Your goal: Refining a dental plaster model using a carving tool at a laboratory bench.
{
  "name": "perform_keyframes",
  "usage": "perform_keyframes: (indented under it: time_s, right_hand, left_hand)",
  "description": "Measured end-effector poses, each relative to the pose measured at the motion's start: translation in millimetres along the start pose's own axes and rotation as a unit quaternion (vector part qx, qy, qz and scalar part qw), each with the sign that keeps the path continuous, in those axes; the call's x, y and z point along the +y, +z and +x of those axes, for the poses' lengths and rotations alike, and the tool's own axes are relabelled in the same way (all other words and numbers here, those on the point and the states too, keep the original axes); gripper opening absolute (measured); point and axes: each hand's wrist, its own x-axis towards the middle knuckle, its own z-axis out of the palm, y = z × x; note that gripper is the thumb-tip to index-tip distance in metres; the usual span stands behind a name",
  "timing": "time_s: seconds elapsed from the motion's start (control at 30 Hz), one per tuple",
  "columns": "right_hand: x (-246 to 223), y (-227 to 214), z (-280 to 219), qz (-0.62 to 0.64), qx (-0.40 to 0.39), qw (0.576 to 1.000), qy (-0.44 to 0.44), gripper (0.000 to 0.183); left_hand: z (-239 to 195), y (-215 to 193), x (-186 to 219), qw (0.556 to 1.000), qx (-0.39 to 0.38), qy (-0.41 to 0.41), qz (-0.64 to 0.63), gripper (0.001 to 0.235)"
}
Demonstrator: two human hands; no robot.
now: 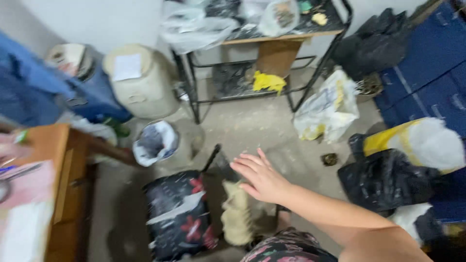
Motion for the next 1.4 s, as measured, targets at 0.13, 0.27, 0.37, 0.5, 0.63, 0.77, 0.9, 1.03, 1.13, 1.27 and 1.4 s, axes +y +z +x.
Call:
perform_keyframes:
  time_s: [0.13, 0.27, 0.37, 0.5, 0.63, 0.77, 0.9, 1.03, 1.13, 1.27, 1.4]
  right_hand:
    - [126, -67, -46, 0.04, -0.083, 0.99, 0.109, 0.067]
    - [214, -110, -105, 0.009, -0.056, 0.987, 0.15, 0.059]
    - [262, -138, -119, 0.02, -0.076, 0.978, 0.192, 0.059]
    - [311, -137, -124, 0.061, -0.1, 0.954, 0.275, 0.062]
    - [362, -136, -88, 0.089, -0.101, 0.945, 0.298, 0.063]
    - [426, -146, -31, 0.075, -0.053, 0.946, 0.312, 0.057]
    - [486, -207, 74, 0.129, -0.03, 0.818, 0.56, 0.041]
    - [603, -222, 132, 0.127, 0.073, 0.82, 0.553, 0.045]
    - [714, -189, 153, 0.153, 0.127, 0.791, 0.579, 0.053]
    - [883, -116, 138, 0.125, 0.193, 0.812, 0.537, 0.059]
    - [868, -130, 146, 0.046, 0.135, 0.842, 0.521, 0.042]
  left_hand:
    - [19, 85, 115, 0.997, -0.012, -0.003, -0.073, 0.07]
    - [46, 101, 301, 0.985, -0.138, -0.051, -0.089, 0.052]
    - [76, 87, 417, 0.97, -0.222, -0.037, -0.09, 0.046]
    - [112, 106, 488, 0.962, -0.26, -0.028, -0.075, 0.048]
    - [153, 137, 534, 0.952, -0.28, -0.041, -0.114, 0.046]
    - [215, 178, 571, 0.939, -0.313, 0.017, -0.141, 0.043]
    - [292, 194, 634, 0.912, -0.37, 0.032, -0.175, 0.042]
    - [357, 196, 696, 0.891, -0.402, 0.08, -0.198, 0.042]
    - [396, 207, 730, 0.859, -0.445, 0.122, -0.221, 0.042]
    - [432, 233, 757, 0.875, -0.394, 0.107, -0.262, 0.045]
    - [479, 265, 782, 0.937, -0.212, 0.007, -0.276, 0.067]
